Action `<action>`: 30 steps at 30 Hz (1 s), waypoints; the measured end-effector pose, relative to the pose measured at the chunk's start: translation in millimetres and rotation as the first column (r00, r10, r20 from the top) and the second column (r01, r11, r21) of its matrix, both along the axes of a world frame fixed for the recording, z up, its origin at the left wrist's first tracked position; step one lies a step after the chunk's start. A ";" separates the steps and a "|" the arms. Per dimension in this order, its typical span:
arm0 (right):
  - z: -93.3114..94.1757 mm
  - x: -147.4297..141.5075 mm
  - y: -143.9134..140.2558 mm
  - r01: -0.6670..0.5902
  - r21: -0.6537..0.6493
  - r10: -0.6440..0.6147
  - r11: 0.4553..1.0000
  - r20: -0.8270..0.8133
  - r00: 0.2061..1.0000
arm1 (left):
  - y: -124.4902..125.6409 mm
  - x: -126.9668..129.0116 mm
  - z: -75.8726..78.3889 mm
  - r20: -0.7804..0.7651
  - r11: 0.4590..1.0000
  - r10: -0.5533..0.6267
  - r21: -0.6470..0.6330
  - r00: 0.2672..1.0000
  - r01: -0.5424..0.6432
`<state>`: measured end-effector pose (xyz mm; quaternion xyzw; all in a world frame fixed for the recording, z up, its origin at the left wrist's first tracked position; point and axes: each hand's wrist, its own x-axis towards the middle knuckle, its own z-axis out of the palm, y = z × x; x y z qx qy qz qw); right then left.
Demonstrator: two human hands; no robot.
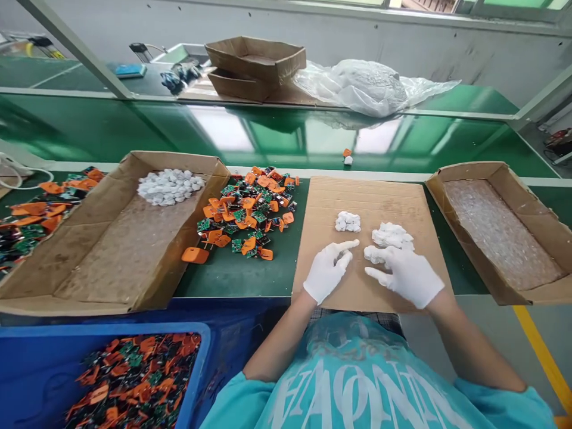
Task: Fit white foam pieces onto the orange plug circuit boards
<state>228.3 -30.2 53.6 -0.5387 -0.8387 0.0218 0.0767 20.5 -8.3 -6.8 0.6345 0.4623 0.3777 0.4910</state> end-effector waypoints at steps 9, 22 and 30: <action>-58.4 -6.1 -26.7 0.238 0.249 -0.185 0.939 -0.220 0.958 | 10.5 37.4 7.0 -0.498 0.939 -0.135 0.211 0.856 0.270; -52.6 70.9 -38.9 0.565 0.050 -0.359 0.824 -0.724 0.588 | 5.1 31.6 11.4 -0.329 0.985 -0.029 0.150 0.944 0.083; -36.6 54.4 -12.2 0.354 0.321 -0.168 0.878 -0.486 0.858 | 38.9 53.1 29.0 -0.551 0.963 -0.084 0.171 0.830 0.211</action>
